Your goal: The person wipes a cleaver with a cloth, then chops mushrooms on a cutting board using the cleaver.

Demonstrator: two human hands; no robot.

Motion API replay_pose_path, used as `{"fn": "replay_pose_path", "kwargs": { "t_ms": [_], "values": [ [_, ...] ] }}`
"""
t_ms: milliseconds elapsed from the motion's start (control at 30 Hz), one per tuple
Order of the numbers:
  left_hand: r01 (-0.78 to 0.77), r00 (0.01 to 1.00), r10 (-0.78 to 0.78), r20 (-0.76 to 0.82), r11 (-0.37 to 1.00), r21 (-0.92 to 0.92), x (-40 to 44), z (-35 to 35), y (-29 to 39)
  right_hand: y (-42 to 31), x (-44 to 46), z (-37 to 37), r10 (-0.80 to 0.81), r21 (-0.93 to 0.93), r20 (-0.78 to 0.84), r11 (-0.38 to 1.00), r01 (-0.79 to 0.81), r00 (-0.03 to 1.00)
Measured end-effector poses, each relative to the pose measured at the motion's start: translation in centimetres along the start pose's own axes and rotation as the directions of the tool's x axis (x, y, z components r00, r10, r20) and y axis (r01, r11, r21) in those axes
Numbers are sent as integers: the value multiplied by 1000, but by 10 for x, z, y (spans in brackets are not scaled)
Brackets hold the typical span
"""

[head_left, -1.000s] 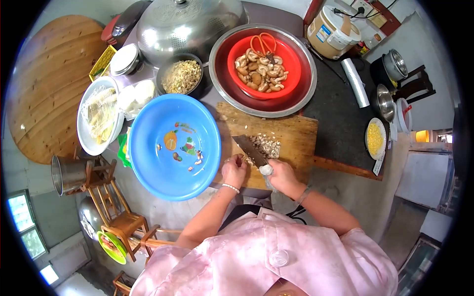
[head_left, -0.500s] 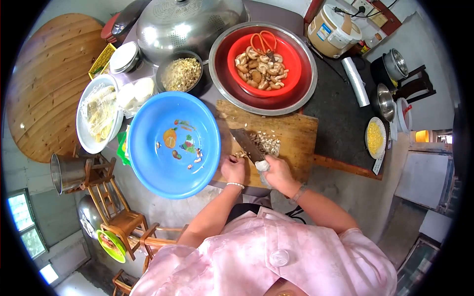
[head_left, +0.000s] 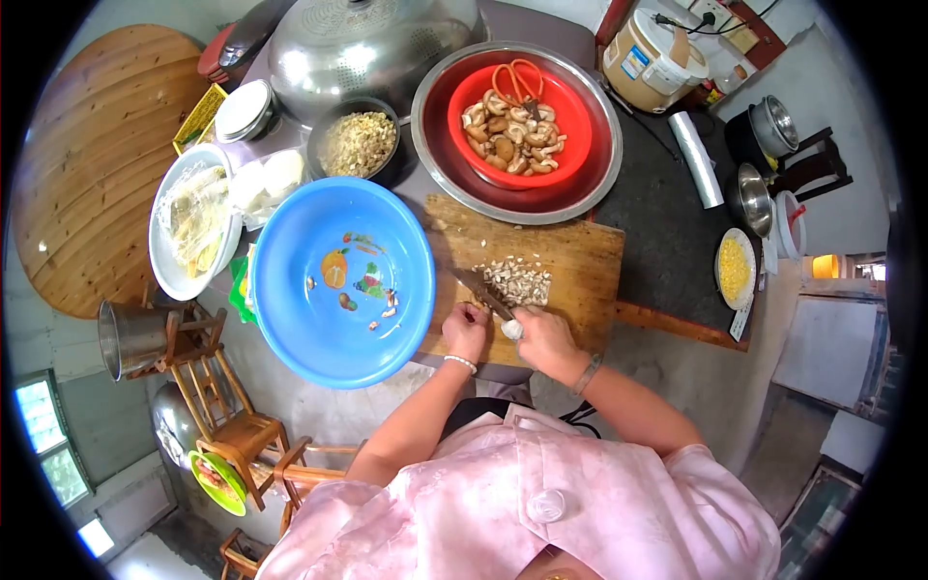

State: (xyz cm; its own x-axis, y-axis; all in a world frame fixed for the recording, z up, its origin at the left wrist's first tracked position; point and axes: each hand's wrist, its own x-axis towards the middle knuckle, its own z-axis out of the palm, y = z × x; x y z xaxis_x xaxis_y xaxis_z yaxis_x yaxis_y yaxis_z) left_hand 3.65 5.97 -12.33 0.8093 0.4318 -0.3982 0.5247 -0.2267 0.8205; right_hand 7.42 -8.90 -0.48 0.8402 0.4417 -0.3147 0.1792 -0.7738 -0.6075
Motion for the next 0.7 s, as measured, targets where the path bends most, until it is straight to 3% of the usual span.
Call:
{"fn": "replay_pose_path", "kwargs": {
  "t_ms": [67, 167, 267, 400, 600, 700],
  "values": [
    [46, 999, -45, 27, 998, -31, 4, 3, -5, -4, -2, 1, -12, -48, -31, 999, 10, 999],
    [29, 999, -31, 20, 996, 83, 4, -2, 0, -20, -4, 0, -49, -151, -7, 987, 47, 999],
    [-108, 989, 105, -107, 994, -28, 1, -3, 5, -23, -6, 8, -104, -273, 7, 957, 102, 995],
    [-286, 958, 286, 26, 942, 173, 9, -7, -17, -24, -10, 15, -94, -318, 27, 943, 98, 995],
    [-368, 930, 350, 113, 886, 281, 10, -13, -5, -20, -9, 17, -92, -343, 45, 934, 102, 995],
    [-337, 940, 304, 154, 891, 304, 13, -12, -12, -16, -5, 23, -81, -334, 49, 938, 93, 996]
  ]
}}
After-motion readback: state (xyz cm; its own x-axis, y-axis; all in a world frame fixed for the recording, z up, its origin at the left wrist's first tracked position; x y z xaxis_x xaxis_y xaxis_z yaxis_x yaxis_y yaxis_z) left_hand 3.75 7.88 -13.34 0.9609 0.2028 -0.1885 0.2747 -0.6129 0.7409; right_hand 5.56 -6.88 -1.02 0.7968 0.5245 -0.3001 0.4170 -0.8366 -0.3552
